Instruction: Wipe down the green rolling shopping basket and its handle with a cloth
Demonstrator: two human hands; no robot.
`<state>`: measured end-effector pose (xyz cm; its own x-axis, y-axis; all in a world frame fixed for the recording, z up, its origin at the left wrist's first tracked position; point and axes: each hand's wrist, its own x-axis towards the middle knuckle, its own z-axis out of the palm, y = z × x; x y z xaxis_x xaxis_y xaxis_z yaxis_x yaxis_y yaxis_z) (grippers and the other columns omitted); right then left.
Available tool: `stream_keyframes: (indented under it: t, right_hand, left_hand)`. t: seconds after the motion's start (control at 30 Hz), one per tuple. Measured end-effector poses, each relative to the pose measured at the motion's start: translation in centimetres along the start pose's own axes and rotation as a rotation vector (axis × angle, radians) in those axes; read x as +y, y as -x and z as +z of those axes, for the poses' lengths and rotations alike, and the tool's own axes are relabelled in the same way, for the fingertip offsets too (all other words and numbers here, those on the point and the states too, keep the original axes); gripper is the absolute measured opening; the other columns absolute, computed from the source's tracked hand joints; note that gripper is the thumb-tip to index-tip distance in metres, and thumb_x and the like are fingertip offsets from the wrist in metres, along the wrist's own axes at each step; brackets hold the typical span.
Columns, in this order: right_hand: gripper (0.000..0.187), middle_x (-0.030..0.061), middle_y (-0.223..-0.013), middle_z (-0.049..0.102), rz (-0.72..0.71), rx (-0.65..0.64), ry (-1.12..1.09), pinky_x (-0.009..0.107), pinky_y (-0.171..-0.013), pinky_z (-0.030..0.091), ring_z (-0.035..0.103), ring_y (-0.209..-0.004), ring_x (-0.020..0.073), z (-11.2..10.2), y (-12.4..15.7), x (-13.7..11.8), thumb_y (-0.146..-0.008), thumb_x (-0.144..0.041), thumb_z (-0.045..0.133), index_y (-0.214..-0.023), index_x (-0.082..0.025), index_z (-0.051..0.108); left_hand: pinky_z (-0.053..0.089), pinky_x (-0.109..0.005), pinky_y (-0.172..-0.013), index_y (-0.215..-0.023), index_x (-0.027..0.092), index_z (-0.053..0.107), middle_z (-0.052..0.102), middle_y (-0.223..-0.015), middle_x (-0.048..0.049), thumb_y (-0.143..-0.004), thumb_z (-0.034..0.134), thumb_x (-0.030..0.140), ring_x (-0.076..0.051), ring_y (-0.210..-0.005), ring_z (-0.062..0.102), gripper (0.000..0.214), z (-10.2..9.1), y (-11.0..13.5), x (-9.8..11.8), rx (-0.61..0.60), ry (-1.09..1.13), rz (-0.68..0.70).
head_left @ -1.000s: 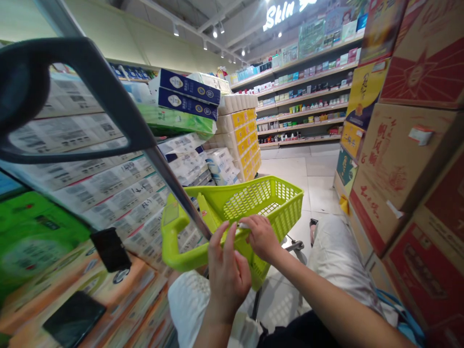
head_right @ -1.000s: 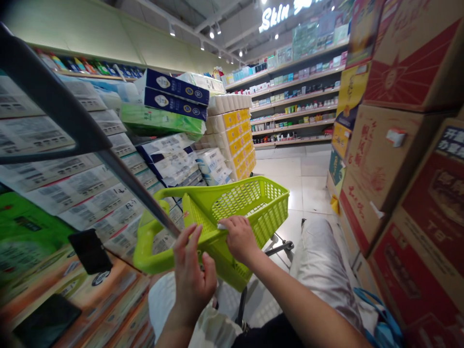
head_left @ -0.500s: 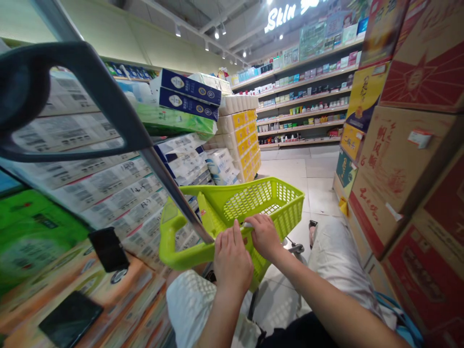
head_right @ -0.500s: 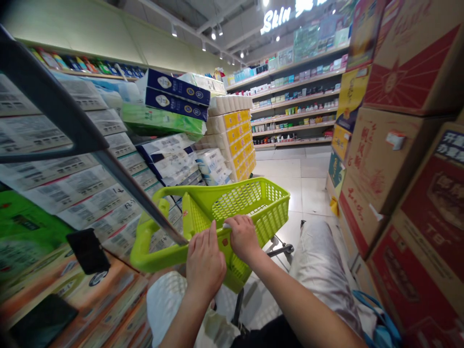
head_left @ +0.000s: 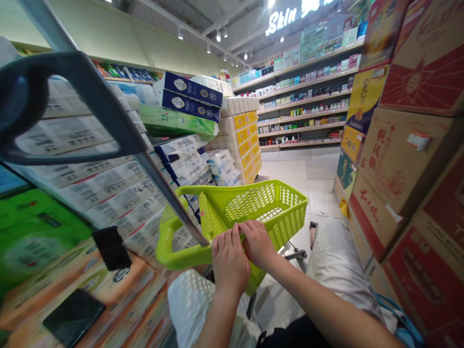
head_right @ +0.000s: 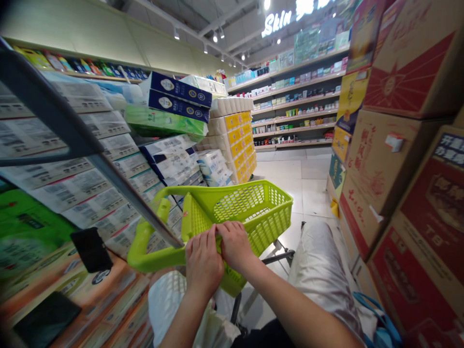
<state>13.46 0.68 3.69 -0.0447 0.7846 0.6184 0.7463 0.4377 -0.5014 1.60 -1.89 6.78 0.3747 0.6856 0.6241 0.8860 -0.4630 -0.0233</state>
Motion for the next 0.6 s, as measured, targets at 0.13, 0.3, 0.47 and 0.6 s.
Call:
stream_keyframes:
  t: [0.13, 0.3, 0.47, 0.6]
  right_hand:
    - [0.053, 0.0097, -0.11, 0.062, -0.031, 0.012, -0.091, 0.039, -0.094, 0.039, 0.053, -0.102, 0.0221, 0.4, 0.0, -1.1, -0.073, -0.002, 0.043, -0.123, -0.016, 0.051]
    - [0.066, 0.0109, -0.116, 0.06, -0.047, -0.066, -0.162, 0.042, -0.099, 0.04, 0.053, -0.106, 0.0242, 0.7, -0.8, -3.5, -0.073, -0.006, 0.049, -0.137, -0.016, 0.038]
    - [0.072, 0.012, -0.114, 0.062, -0.19, -0.15, -0.279, 0.043, -0.096, 0.044, 0.057, -0.105, 0.0252, 1.5, -2.3, -6.2, -0.077, -0.013, 0.053, -0.143, -0.015, 0.026]
    - [0.077, 0.0128, -0.121, 0.06, -0.242, -0.152, -0.342, 0.045, -0.098, 0.042, 0.056, -0.11, 0.0257, 1.4, -2.2, -6.2, -0.075, -0.012, 0.051, -0.145, -0.015, 0.019]
  left_hand:
    - [0.039, -0.042, -0.101, -0.137, 0.017, 0.041, 0.056, -0.123, -0.013, -0.079, 0.044, 0.006, -0.026, -0.116, 0.051, 0.059, -1.3, 0.6, -0.9, 0.115, 0.15, 0.089]
    - [0.037, -0.046, -0.103, -0.136, 0.016, 0.039, 0.048, -0.129, -0.0169, -0.079, 0.057, 0.019, -0.031, -0.124, 0.045, 0.06, -3.0, 1.6, -3.3, 0.53, 0.092, -0.091]
    - [0.031, -0.049, -0.106, -0.144, 0.009, 0.025, 0.065, -0.109, -0.0135, -0.081, 0.057, 0.039, -0.029, -0.109, 0.058, 0.076, -3.6, 1.3, -5.4, 0.433, 0.027, -0.301]
    - [0.03, -0.045, -0.105, -0.133, 0.011, 0.043, 0.07, -0.097, -0.0108, -0.083, 0.055, 0.047, -0.027, -0.099, 0.062, 0.063, -3.1, 1.1, -5.8, 0.368, -0.043, -0.365]
